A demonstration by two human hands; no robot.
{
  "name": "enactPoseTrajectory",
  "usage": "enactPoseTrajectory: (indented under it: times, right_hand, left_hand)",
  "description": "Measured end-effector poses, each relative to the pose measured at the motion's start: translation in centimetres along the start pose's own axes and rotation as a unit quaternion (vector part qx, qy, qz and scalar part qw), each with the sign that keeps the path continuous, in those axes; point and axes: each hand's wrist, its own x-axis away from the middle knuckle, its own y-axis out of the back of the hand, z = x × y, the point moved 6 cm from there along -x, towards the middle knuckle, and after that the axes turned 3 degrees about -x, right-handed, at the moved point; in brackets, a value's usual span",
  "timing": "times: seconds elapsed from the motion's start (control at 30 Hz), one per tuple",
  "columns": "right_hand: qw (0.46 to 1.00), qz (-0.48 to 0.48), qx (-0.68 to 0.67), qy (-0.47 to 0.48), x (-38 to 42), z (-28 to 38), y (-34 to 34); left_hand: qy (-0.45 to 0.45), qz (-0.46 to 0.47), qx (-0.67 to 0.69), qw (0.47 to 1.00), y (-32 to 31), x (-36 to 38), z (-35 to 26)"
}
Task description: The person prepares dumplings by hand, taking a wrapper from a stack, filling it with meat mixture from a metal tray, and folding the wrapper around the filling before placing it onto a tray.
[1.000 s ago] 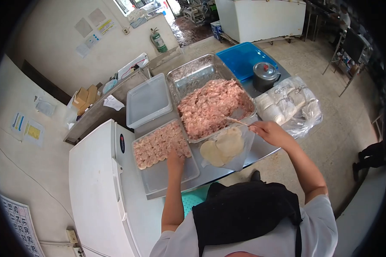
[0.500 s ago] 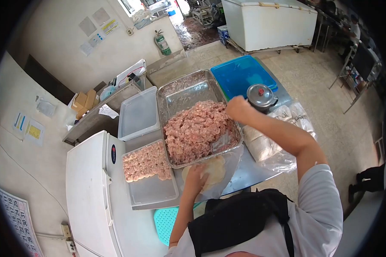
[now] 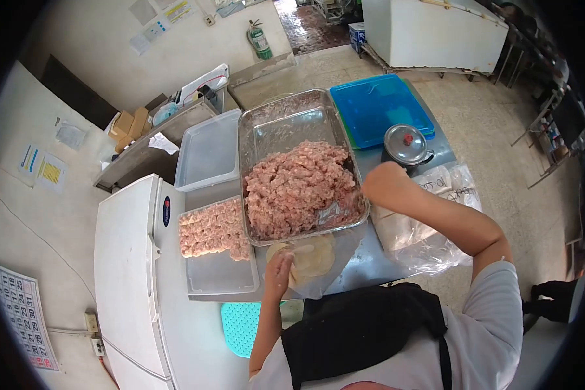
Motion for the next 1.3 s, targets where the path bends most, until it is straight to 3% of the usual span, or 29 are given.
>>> enactPoseTrajectory:
  times: [0.07,0.1,0.13,0.17,0.27,0.33,0.4,0.43,0.5,0.57,0.7,0.8,0.83,0.87,1.0,1.03,1.07,1.1,1.13,1.17,1.2,1.27,1.3]
  right_hand:
    - [0.999,-0.026,0.029,-0.032,-0.6,0.1,-1.7]
    - [1.0,-0.018,-0.013,0.019,-0.7,2.1,-4.3]
    - [0.996,-0.01,-0.055,0.069,-0.7,4.1,-5.8]
    - [0.994,0.087,0.01,0.063,-0.9,5.9,-5.9]
    - [0.997,0.08,0.021,0.004,-1.8,4.6,0.6]
    - [0.993,0.097,0.058,-0.035,-1.9,4.1,1.0]
    - [0.986,0.118,0.09,-0.07,-1.4,4.1,0.3]
    - [0.991,0.103,0.047,-0.071,-1.1,4.8,-0.9]
    - [0.993,0.09,0.005,-0.073,-0.6,5.6,-2.5]
    - [0.994,0.037,-0.043,-0.096,-0.7,6.0,-2.9]
    - [0.986,0.089,-0.073,-0.119,-2.3,7.0,-5.2]
    - [0.975,0.045,-0.182,-0.122,-2.7,7.1,-4.9]
    - [0.948,0.036,-0.283,-0.141,-2.5,7.3,-4.5]
    - [0.91,0.027,-0.382,-0.157,-2.1,7.5,-4.1]
    - [0.852,-0.031,-0.457,-0.252,-2.2,9.7,-2.0]
    - [0.829,-0.134,-0.501,-0.209,-2.9,9.8,-3.3]
    - [0.794,-0.235,-0.537,-0.162,-3.1,9.9,-4.0]
    - [0.793,-0.237,-0.537,-0.161,-3.4,10.3,-4.7]
    - [0.85,-0.266,-0.435,-0.133,-3.7,11.0,-4.4]
    - [0.894,-0.289,-0.326,-0.103,-3.5,11.5,-4.0]
    - [0.894,-0.291,-0.326,-0.101,-2.7,11.5,-3.3]
    - [0.961,-0.152,-0.176,-0.153,-1.0,11.4,-1.8]
    - [0.96,-0.155,-0.177,-0.151,0.1,10.8,-0.6]
  left_hand:
    - [0.135,-0.004,0.154,0.979,0.3,0.0,4.0]
    - [0.133,-0.005,0.157,0.979,0.4,-0.1,3.4]
    - [0.116,-0.024,0.255,0.96,0.9,-0.7,2.0]
    - [0.099,-0.042,0.352,0.93,1.3,-1.3,1.0]
    - [0.118,-0.062,0.403,0.906,3.3,-1.7,1.2]
    - [0.126,-0.05,0.434,0.89,5.2,-2.4,1.0]
    - [0.133,-0.075,0.521,0.84,7.2,-3.0,1.3]
    - [0.134,-0.071,0.523,0.839,7.9,-3.3,1.7]
    - [0.124,-0.127,0.594,0.785,9.6,-3.6,2.9]
    - [0.123,-0.118,0.565,0.808,10.7,-3.8,3.7]
    - [0.122,-0.11,0.512,0.843,11.8,-5.0,4.5]
    - [0.114,-0.124,0.542,0.823,11.2,-6.5,5.5]
    - [0.111,-0.12,0.542,0.825,10.7,-7.0,5.6]
    - [0.121,-0.09,0.56,0.815,9.6,-7.6,5.4]
    - [0.148,0.017,0.599,0.787,4.9,-9.2,0.1]
    - [0.147,0.019,0.597,0.788,3.9,-9.8,-1.2]
    - [0.159,0.036,0.645,0.746,2.7,-10.4,-2.6]
    - [0.171,0.052,0.691,0.701,1.8,-10.8,-3.8]
    - [0.17,0.052,0.689,0.703,1.8,-11.1,-4.7]
    - [0.168,0.078,0.722,0.667,1.7,-11.4,-5.8]
    - [0.166,0.103,0.753,0.629,1.5,-11.5,-6.6]
    - [0.194,0.087,0.75,0.626,0.3,-11.5,-4.6]
    - [0.205,0.048,0.745,0.634,0.0,-11.3,-3.5]
